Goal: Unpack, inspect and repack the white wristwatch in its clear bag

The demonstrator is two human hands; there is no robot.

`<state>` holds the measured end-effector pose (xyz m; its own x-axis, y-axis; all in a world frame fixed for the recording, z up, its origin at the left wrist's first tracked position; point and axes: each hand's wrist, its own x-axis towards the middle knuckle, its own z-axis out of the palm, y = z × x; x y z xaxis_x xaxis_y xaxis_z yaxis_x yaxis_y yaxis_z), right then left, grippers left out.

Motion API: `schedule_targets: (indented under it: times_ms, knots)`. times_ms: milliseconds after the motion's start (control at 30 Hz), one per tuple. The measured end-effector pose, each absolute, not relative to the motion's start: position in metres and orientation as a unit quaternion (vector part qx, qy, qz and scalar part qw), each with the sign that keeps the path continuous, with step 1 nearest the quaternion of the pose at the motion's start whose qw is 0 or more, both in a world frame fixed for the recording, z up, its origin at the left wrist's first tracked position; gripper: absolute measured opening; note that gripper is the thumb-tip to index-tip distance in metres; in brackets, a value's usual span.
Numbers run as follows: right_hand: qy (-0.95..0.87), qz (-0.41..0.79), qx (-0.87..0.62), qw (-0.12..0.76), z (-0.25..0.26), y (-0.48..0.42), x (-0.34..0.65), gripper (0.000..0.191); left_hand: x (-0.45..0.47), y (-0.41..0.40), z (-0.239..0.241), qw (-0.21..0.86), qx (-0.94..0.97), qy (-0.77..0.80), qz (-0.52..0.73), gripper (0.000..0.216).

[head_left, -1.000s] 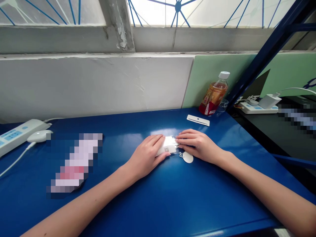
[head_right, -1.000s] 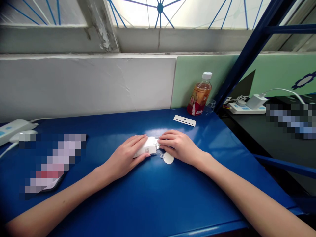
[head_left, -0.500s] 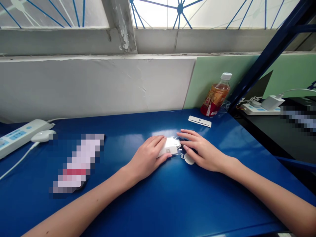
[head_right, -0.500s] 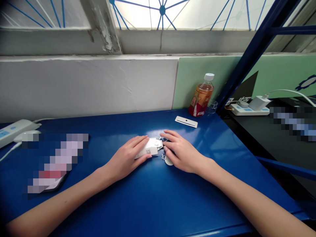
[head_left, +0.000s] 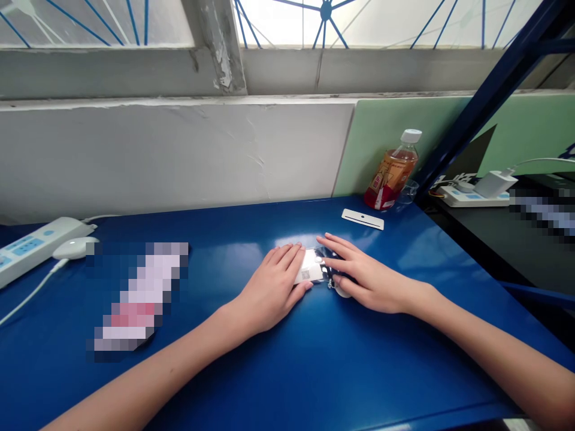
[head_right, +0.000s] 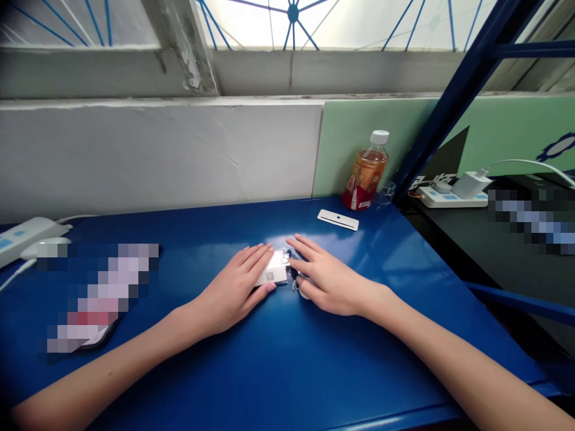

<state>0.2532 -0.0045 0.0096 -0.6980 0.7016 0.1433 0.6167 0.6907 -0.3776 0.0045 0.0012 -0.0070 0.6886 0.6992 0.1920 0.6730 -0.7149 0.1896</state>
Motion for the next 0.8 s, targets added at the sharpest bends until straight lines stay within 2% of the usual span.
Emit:
schedule_targets:
  times_ms: [100,200,367,500,633,800]
  knots:
    - [-0.89,0.112,-0.4,0.188,0.011,0.003,0.262,0.039,0.004,0.0,-0.005,0.058,0.919,0.382,0.084,0.066]
    - [-0.866,0.064,-0.443,0.225,0.011,0.009,0.268,0.03,0.003,-0.001,-0.002,0.056,0.919,0.385,0.061,0.067]
    - [-0.871,0.121,-0.418,0.226,0.012,0.005,0.264,0.026,0.004,-0.001,-0.001,0.043,0.923,0.376,0.062,0.066]
    - [-0.875,0.143,-0.386,0.255,0.011,-0.002,0.255,0.033,0.004,-0.001,-0.002,0.039,0.926,0.37,0.068,0.066]
    - [-0.889,0.143,-0.366,0.234,0.004,-0.007,0.25,0.043,0.004,-0.001,-0.003,0.035,0.925,0.37,0.072,0.065]
    - [-0.895,0.127,-0.368,0.219,-0.001,-0.01,0.248,0.044,0.004,-0.001,-0.003,0.036,0.924,0.373,0.077,0.063]
